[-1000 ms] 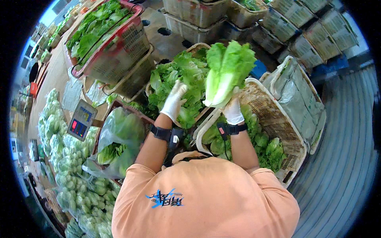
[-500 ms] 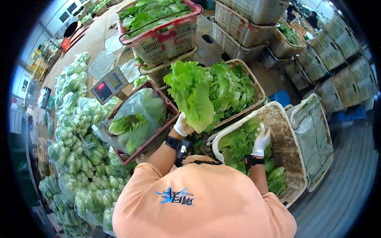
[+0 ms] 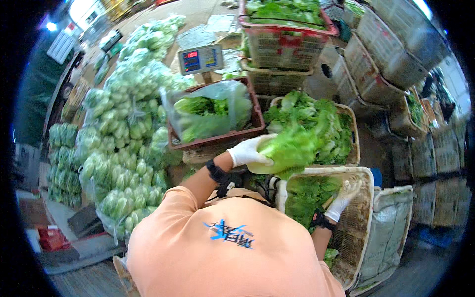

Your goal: The person uses a knife to trim the stems and outer leaves of heads of lettuce, places the trimmed lettuce into a plastic bag on a digital scale to weigh it, and ties the bag closed.

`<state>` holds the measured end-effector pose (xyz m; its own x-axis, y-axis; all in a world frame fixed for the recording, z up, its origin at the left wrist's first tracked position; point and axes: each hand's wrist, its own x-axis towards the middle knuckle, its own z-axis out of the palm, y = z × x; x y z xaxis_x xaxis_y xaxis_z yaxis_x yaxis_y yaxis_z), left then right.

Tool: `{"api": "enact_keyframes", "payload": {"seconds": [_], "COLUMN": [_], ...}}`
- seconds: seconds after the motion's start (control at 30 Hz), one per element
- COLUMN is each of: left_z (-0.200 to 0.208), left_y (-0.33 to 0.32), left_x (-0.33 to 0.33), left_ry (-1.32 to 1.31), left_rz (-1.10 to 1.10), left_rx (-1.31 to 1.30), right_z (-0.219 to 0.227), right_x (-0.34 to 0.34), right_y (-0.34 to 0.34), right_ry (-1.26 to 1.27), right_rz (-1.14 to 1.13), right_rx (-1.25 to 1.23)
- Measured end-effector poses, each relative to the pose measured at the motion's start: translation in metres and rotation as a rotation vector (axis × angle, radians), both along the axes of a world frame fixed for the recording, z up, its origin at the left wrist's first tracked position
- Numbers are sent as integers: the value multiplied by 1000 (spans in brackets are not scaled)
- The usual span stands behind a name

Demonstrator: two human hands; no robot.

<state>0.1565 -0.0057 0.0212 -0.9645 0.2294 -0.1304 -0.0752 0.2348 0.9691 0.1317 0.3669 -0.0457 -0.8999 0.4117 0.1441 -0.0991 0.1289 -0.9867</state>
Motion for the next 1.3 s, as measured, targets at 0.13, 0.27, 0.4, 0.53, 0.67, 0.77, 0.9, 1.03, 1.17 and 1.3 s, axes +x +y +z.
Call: {"api": "enact_keyframes", "payload": {"seconds": [0.13,0.27,0.4,0.53,0.67,0.77,0.9,1.03,1.17,1.3], "left_z": [23,50,23,-38,-130,-65,6,15,17,27], "left_y": [-7,-40,-125,-272,-417,-357,-328,-324,-320,-316], "left_x": [11,19,17,7,55,25,76,80,81,89], "left_ry": [119,53,382,322,-44,124,177,226,214,28], "left_rz": [-317,-252,580,1533,1194,923,723,627,722,871], "left_rx": [-389,-258,101,-824,81,439,606,680,645,877], "right_z": [73,75,77,119,159,164,123,-7,-69,-15], "right_x": [15,16,4,-22,-49,-75,-95,-107,-106,-68], "right_y": [-102,-152,-191,-253,-364,-425,-521,-564,-555,-574], "right_ry": [122,-347,-438,-413,-205,-1,-32,144,89,204], "right_rz": [872,1049,992,995,1260,1246,1528,1694,1577,1161], "right_rx": [285,-520,-564,-410,-209,150,425,660,1060,1310]}}
